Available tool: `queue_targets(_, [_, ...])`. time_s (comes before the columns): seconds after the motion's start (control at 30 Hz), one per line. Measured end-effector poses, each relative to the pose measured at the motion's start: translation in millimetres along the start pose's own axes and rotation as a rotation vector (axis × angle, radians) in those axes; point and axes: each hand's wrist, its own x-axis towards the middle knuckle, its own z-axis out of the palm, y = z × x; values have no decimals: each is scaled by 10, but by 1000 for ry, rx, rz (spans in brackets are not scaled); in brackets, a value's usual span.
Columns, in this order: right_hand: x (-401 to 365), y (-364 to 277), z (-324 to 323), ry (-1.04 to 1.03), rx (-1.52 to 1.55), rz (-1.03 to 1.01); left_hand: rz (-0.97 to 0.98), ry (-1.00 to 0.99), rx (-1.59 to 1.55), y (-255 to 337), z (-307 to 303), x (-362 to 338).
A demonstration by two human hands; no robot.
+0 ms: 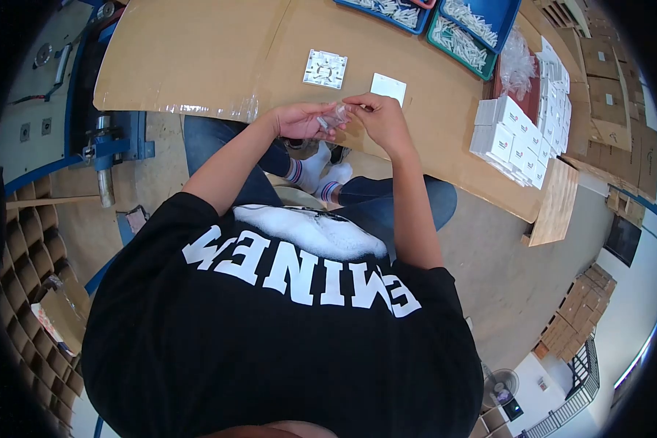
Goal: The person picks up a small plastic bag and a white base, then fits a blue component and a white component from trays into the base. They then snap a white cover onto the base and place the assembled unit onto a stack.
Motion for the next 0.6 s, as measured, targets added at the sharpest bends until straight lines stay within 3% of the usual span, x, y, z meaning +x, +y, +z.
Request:
queue_targets(0.2, [49, -121, -49, -64, -43, 19, 12, 39, 43, -19, 31, -13])
queue_targets(0.4, [132, -208, -93, -258, -199, 105, 18, 48, 92, -4, 111, -35])
queue_targets(0.6, [226, 63, 4, -354, -176, 1, 40, 53, 98, -12, 77, -47])
